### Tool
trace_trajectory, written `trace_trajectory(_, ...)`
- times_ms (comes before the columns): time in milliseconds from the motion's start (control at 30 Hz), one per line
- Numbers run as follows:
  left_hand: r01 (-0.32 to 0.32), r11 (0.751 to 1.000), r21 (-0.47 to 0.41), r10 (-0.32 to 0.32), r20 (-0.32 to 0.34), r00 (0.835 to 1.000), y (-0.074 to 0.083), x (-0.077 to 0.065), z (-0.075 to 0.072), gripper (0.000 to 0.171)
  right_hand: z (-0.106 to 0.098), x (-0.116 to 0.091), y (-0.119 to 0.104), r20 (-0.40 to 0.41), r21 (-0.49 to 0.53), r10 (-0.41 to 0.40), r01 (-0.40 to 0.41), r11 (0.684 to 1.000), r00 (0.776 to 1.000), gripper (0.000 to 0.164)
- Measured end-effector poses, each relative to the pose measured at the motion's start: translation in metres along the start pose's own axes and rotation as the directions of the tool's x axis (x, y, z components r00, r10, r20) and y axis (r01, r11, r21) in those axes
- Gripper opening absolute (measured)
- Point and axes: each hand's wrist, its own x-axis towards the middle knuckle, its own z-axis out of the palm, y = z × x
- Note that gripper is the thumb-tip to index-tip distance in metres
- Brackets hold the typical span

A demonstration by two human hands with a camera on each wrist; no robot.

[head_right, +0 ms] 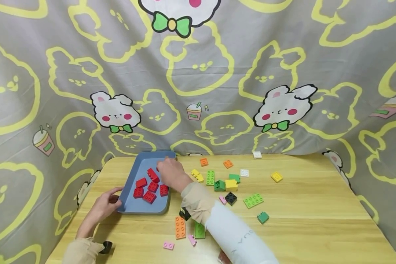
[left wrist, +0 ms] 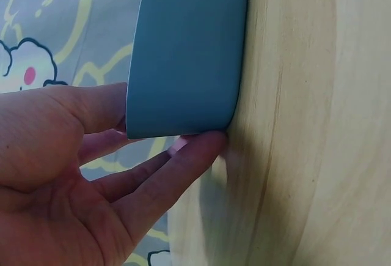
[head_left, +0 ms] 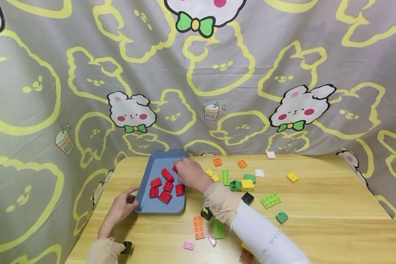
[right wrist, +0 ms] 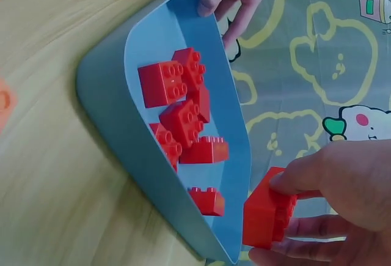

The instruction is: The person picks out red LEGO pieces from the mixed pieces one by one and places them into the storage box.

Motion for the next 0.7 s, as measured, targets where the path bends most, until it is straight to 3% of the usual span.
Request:
trace_trajectory(233,0.012,1.000,-0.017,-0.012,0.004,1.000,-0.004,-0.003,0.000,0.056,0.009,0.015,-0.014,0.005,0.014,0.029,-0.029,0.999,1.000,0.014)
trace_trajectory(533,0.014,1.000,-0.018,-0.014,0.001,1.000,-0.004,-0.002,0.000,0.055,0.019,0.025,-0.022,0.045,0.031,0.100,-0.102,0.994,0.994,0.006)
trace_trajectory(700,0.014,1.000,-0.025,-0.014,0.006,1.000,-0.002,0.000,0.002,0.055,0.022,0.027,-0.022,0.055,0.024,0.099,-0.101,0.995,0.994,0.006)
